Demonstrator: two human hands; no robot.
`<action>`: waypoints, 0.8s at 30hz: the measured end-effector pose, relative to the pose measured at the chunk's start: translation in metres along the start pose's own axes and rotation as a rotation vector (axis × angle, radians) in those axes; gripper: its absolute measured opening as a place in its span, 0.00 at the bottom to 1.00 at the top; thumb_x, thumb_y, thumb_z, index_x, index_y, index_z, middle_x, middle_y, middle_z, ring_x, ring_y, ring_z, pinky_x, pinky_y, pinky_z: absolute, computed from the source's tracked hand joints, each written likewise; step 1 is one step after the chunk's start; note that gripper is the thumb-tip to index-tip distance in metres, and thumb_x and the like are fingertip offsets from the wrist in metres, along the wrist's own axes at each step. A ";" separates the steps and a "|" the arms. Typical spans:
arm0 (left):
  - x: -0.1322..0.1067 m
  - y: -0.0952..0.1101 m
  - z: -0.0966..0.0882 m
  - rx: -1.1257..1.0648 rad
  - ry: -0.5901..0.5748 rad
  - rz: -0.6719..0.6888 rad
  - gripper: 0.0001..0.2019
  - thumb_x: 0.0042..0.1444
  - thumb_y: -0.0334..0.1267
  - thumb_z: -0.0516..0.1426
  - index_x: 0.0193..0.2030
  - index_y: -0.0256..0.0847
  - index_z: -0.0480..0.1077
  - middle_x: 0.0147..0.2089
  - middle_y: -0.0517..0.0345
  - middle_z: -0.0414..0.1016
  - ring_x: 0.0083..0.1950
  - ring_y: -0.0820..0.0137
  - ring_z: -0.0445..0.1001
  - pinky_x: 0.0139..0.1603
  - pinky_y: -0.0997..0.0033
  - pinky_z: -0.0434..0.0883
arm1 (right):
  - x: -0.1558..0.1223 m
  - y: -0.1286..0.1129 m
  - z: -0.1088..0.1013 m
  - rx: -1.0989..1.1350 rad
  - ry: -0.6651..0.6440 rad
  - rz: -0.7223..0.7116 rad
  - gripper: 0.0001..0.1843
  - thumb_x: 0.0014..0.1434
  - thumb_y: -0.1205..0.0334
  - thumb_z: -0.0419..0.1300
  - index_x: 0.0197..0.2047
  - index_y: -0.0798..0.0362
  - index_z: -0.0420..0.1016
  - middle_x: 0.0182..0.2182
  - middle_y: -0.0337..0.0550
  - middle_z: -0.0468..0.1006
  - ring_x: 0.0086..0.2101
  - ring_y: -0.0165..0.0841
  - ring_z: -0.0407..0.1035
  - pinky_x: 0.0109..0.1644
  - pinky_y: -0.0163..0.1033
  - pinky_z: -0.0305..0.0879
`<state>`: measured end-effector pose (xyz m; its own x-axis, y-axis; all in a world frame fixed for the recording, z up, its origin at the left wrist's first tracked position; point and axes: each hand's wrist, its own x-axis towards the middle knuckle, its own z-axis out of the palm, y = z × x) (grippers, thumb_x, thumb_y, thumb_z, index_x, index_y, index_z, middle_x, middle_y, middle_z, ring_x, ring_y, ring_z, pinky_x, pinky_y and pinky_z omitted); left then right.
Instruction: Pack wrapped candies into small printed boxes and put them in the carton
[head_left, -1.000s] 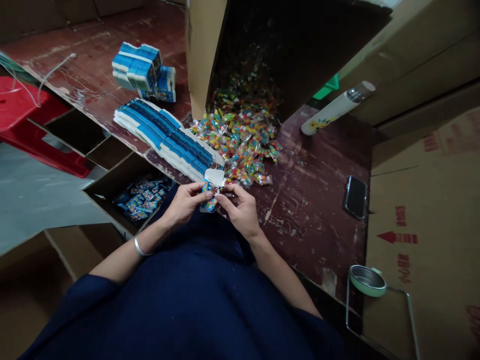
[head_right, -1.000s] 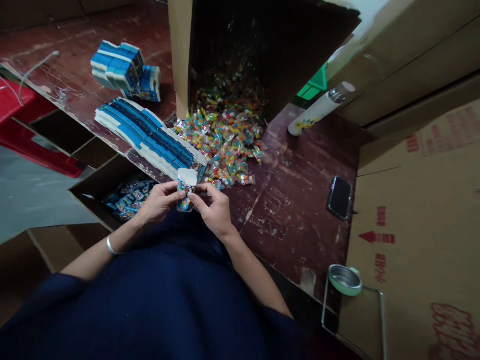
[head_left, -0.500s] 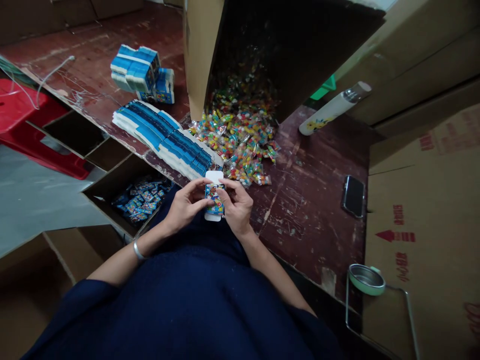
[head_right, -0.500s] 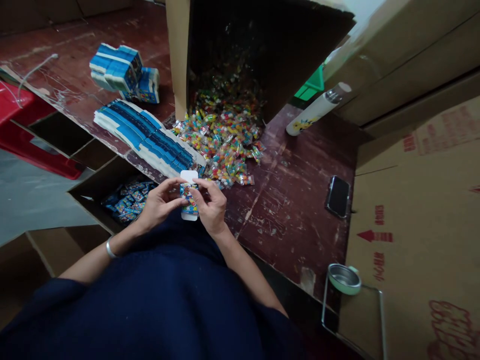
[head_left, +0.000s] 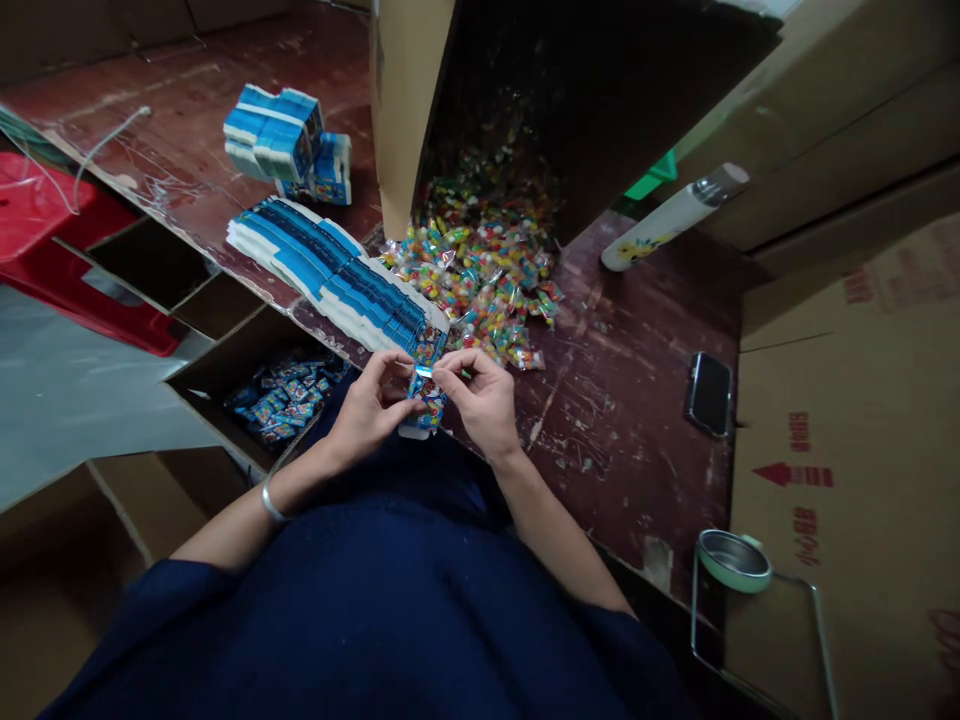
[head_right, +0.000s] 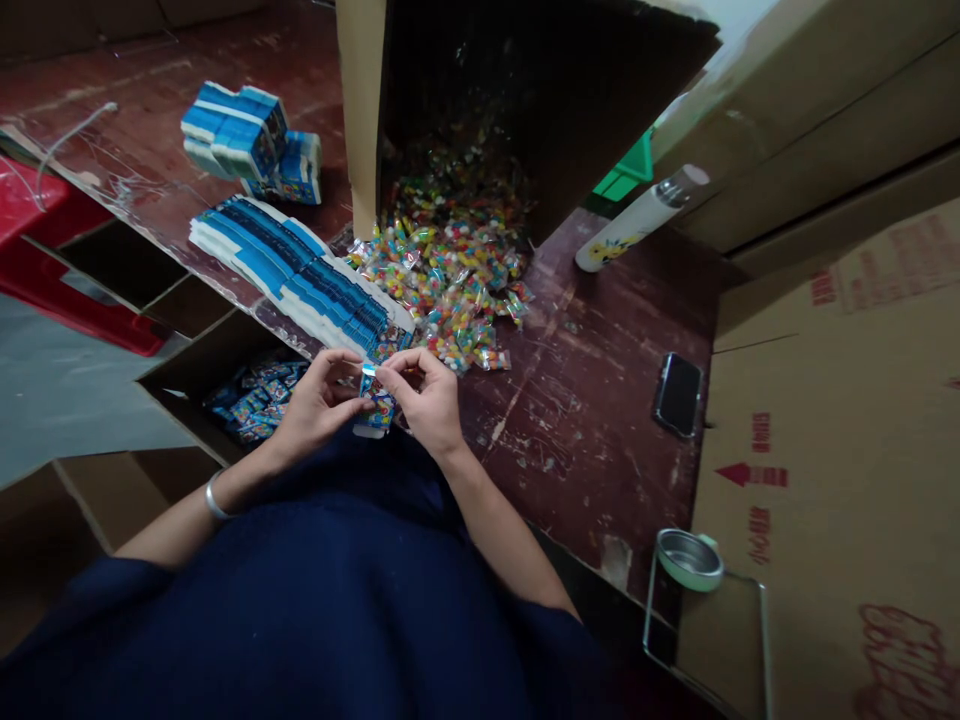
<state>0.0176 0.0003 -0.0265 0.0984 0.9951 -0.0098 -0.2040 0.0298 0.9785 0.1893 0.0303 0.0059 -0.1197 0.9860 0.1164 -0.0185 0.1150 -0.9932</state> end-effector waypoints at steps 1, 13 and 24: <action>0.000 0.000 -0.002 0.043 -0.002 0.019 0.25 0.51 0.36 0.70 0.53 0.44 0.66 0.45 0.60 0.74 0.42 0.69 0.82 0.46 0.68 0.82 | 0.003 -0.002 -0.003 -0.013 -0.010 0.032 0.15 0.55 0.50 0.75 0.33 0.49 0.78 0.33 0.39 0.81 0.34 0.33 0.74 0.40 0.39 0.73; -0.002 0.005 -0.002 0.032 -0.147 0.027 0.28 0.57 0.35 0.67 0.64 0.44 0.69 0.50 0.54 0.79 0.40 0.70 0.82 0.44 0.71 0.81 | 0.014 -0.009 -0.021 -0.191 -0.134 -0.032 0.15 0.59 0.49 0.71 0.28 0.50 0.78 0.32 0.41 0.82 0.34 0.34 0.74 0.42 0.42 0.71; -0.011 -0.003 0.011 -0.115 -0.153 -0.212 0.21 0.50 0.39 0.71 0.48 0.40 0.71 0.44 0.58 0.75 0.38 0.72 0.78 0.40 0.72 0.77 | 0.007 -0.010 -0.051 -0.270 -0.324 -0.039 0.23 0.67 0.38 0.60 0.37 0.49 0.81 0.44 0.48 0.84 0.45 0.40 0.79 0.45 0.44 0.76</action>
<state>0.0282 -0.0114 -0.0265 0.2948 0.9400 -0.1719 -0.2710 0.2547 0.9283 0.2396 0.0420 0.0166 -0.4305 0.8963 0.1063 0.2265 0.2212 -0.9486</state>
